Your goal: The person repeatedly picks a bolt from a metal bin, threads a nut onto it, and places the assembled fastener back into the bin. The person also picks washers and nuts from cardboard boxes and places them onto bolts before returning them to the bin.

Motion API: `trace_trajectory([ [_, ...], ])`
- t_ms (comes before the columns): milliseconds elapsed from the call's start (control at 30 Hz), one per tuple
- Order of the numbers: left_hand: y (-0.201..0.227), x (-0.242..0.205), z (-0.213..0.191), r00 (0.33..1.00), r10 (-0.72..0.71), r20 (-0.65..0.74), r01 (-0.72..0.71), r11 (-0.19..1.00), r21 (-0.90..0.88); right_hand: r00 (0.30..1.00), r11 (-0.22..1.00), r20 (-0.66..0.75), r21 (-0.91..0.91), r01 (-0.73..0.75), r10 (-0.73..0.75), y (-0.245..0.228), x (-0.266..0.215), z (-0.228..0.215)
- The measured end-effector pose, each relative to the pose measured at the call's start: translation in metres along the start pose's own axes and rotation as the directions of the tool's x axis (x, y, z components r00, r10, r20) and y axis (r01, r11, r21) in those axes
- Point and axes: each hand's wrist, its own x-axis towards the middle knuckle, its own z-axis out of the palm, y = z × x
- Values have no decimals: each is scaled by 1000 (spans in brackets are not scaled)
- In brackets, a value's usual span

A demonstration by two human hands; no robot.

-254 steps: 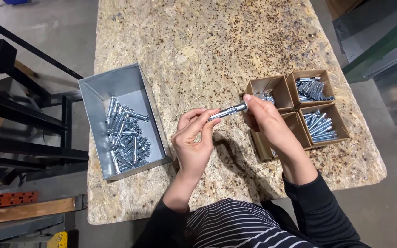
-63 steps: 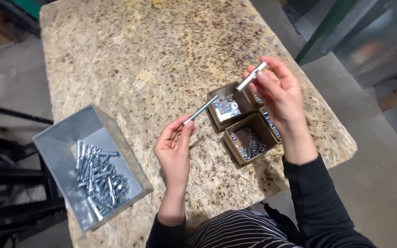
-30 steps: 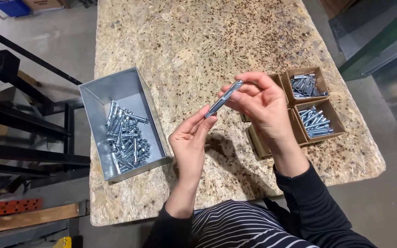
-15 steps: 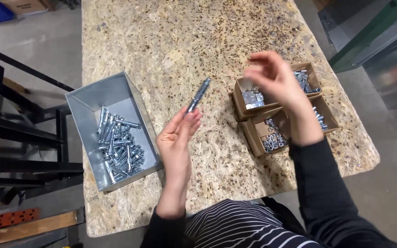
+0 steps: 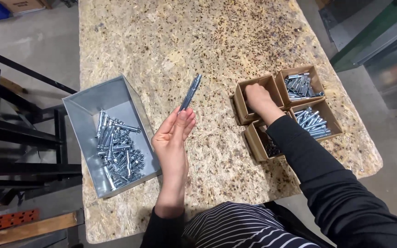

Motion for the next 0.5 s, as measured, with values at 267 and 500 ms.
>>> trace_trajectory([
  [267, -1, 2, 1, 1000, 8, 8, -8, 1000, -8, 995, 995, 28, -26, 95, -94, -21, -21, -27],
  [500, 3, -3, -2, 1000, 15, 14, -15, 1000, 5, 999, 992, 18, 122, -31, 29, -32, -91, -99],
])
